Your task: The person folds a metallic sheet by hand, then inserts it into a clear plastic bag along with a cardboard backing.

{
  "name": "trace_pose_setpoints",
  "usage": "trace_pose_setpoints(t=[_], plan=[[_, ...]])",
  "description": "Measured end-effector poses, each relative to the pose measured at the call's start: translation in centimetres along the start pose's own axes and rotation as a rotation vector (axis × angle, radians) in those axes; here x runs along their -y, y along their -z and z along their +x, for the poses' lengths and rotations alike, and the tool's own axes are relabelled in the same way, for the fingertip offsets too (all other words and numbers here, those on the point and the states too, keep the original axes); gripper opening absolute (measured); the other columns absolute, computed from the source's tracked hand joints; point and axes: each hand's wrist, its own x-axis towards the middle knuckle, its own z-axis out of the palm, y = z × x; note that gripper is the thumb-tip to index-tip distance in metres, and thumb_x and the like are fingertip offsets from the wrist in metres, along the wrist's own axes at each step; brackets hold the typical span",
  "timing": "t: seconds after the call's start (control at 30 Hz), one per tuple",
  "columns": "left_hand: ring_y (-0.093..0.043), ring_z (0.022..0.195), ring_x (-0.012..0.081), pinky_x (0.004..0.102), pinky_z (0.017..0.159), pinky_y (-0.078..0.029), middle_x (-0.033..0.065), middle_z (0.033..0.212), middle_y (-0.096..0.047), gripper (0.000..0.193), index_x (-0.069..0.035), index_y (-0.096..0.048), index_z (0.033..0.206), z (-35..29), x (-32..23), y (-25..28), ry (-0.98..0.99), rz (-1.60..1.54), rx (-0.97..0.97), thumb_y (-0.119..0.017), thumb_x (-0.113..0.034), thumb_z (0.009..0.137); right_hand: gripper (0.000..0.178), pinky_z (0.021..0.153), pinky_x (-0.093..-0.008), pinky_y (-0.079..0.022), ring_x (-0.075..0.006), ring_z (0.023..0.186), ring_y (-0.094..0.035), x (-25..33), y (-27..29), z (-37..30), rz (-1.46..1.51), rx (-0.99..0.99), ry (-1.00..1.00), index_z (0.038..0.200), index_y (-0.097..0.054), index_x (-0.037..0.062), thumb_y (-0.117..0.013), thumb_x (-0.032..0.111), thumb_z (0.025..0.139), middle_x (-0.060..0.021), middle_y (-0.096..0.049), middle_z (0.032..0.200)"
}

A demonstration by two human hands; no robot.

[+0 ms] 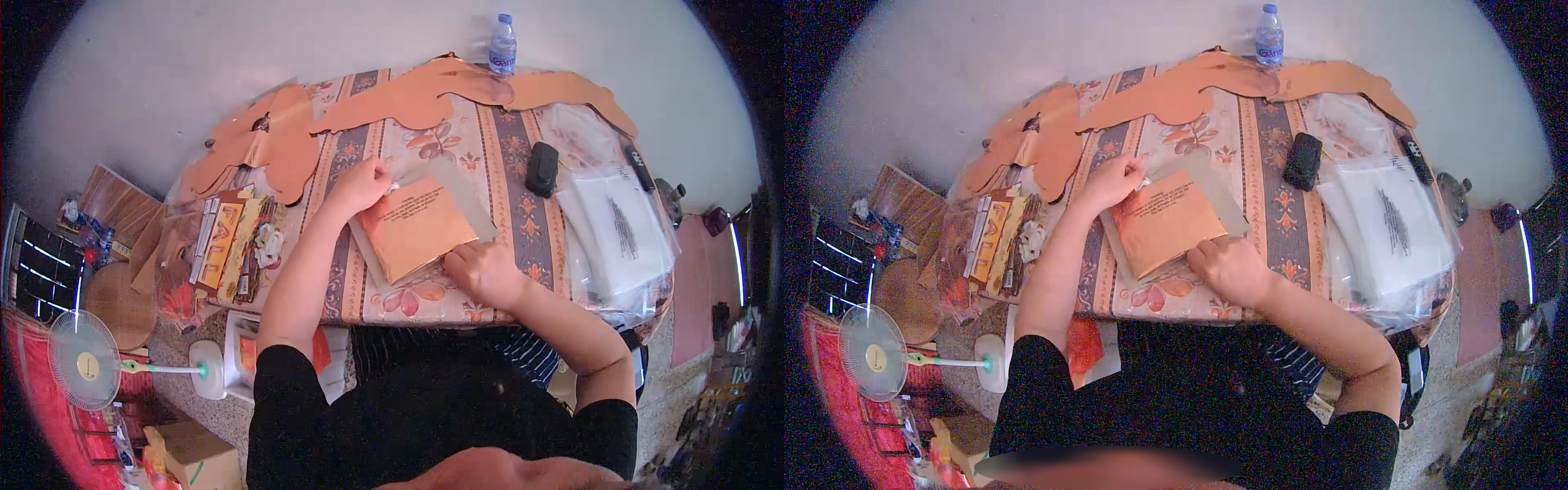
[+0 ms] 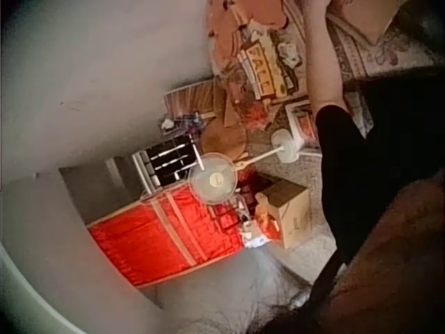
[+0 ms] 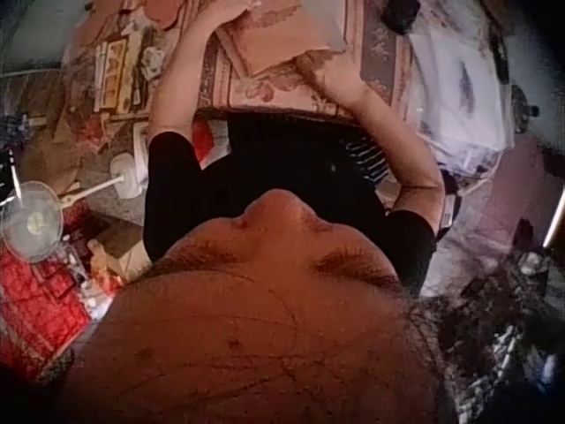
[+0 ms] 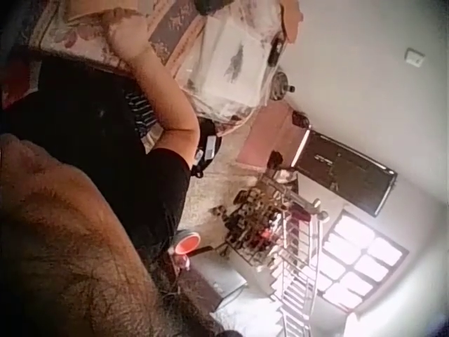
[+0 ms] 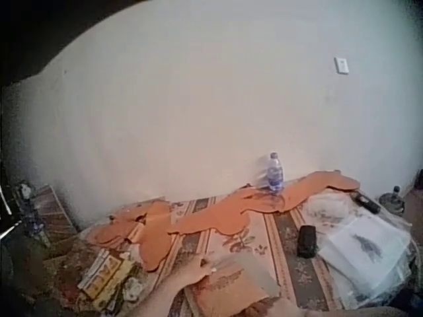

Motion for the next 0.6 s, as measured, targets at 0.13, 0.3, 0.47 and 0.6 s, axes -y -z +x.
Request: trace_pose_setpoints(t=[0.13,0.3,0.47,0.6], plan=[[-0.059,0.077,0.0108,0.0265,0.071,-0.045,0.0015,0.084,-0.065,0.023,-0.004,-0.066,0.096,-0.1,1.3,1.3,0.079,-0.315,0.176,-0.061,-0.025,0.090,0.011,0.055,-0.0352,-0.051,-0.0223,0.068,-0.062,0.1,0.5,0.3,0.022,0.007,0.020,0.076,-0.053,0.0058,-0.058,0.015,0.073,-0.0067,-0.057,0.073],[-0.059,0.082,0.0081,0.0227,0.074,-0.046,0.0011,0.092,-0.066,0.026,-0.002,-0.066,0.104,-0.7,2.3,2.0,0.057,-0.771,0.286,-0.065,-0.024,0.090,0.012,0.059,-0.0350,-0.052,-0.0228,0.070,-0.063,0.1,0.9,0.3,0.012,0.081,0.005,0.081,-0.054,0.0051,-0.057,0.015,0.073,-0.0066,-0.059,0.077],[-0.060,0.083,0.0083,0.0234,0.074,-0.047,0.0012,0.092,-0.066,0.024,-0.004,-0.066,0.105,-0.9,2.4,2.0,0.135,-1.066,0.324,-0.065,-0.022,0.090,0.013,0.059,-0.0358,-0.052,-0.0236,0.071,-0.063,0.1,1.0,0.4,0.049,0.046,0.019,0.082,-0.055,0.0050,-0.055,0.014,0.073,-0.0065,-0.059,0.078],[-0.060,0.083,0.0087,0.0239,0.075,-0.048,0.0016,0.093,-0.067,0.025,-0.004,-0.066,0.106,-1.0,2.3,1.8,0.149,-0.944,0.287,-0.066,-0.022,0.089,0.011,0.057,-0.0370,-0.052,-0.0252,0.070,-0.064,-0.2,1.2,0.3,0.110,0.041,0.004,0.079,-0.057,0.0030,-0.059,0.013,0.076,-0.0082,-0.061,0.075]])
